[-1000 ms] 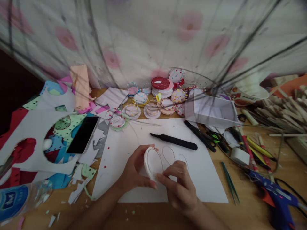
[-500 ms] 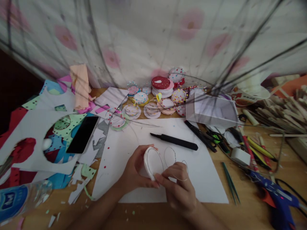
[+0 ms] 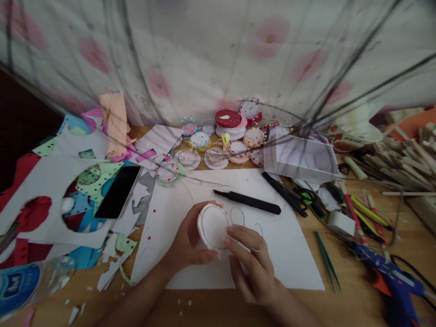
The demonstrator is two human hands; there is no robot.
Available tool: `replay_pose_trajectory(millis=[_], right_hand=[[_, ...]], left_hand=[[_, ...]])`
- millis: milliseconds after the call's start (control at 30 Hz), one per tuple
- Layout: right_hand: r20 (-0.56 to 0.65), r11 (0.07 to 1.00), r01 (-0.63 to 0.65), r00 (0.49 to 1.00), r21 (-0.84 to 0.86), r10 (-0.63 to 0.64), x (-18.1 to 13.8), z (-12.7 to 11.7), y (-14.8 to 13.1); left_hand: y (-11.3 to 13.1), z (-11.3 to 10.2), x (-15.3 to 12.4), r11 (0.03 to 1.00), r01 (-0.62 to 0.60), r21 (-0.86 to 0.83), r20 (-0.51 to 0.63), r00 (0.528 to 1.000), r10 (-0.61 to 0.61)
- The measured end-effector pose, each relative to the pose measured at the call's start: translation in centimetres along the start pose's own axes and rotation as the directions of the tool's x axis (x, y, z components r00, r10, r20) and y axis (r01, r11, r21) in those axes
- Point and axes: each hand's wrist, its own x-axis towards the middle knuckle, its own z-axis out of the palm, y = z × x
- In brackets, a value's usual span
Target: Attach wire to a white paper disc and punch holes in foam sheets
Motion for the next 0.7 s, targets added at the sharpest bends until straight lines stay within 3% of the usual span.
replay_pose_trajectory(millis=[100,167,233,267,300,367,433,467,533,700], right_hand=[[-0.068,1.0,0.026,0.997,0.013,-0.025,-0.2,-0.3,0.0],[-0.127,0.998,-0.027,0.991,0.049,0.033,-0.2,-0.3,-0.1],[-0.203,0.962,-0.188,0.952,0.199,0.228,-0.2,0.0,-0.1],[-0.203,0.898,-0.291,0.908,0.329,0.368,-0.1,0.3,0.0],[-0.14,0.788,-0.389,0.851,0.477,0.506,0.0,0.5,0.2],[0.148,0.468,-0.541,0.749,0.699,0.646,0.2,1.1,0.6],[0.424,0.211,-0.643,0.681,0.736,0.597,0.2,1.6,1.0],[0.492,0.148,-0.673,0.656,0.725,0.573,0.1,1.7,1.2],[0.52,0.117,-0.697,0.625,0.707,0.582,0.0,1.8,1.4],[0.483,0.147,-0.713,0.597,0.686,0.641,-0.3,1.5,1.9]], left_hand=[[0.7,0.0,0.1,0.999,0.018,-0.049,-0.044,0.999,-0.02],[1.1,0.0,0.1,0.994,0.046,-0.097,-0.082,0.995,-0.054],[1.4,0.0,0.1,0.986,0.09,-0.141,-0.085,0.991,-0.102],[1.5,-0.1,0.1,0.981,0.116,-0.158,-0.07,0.989,-0.128],[1.5,-0.2,0.1,0.975,0.142,-0.17,-0.05,0.987,-0.152],[1.5,-0.5,0.1,0.965,0.186,-0.182,-0.022,0.981,-0.194],[1.4,-0.9,0.2,0.955,0.228,-0.19,-0.033,0.971,-0.238],[1.4,-1.1,0.2,0.95,0.244,-0.193,-0.046,0.965,-0.257],[1.4,-1.4,0.4,0.944,0.265,-0.197,-0.07,0.956,-0.283],[1.7,-1.7,0.5,0.944,0.281,-0.172,-0.131,0.943,-0.305]])
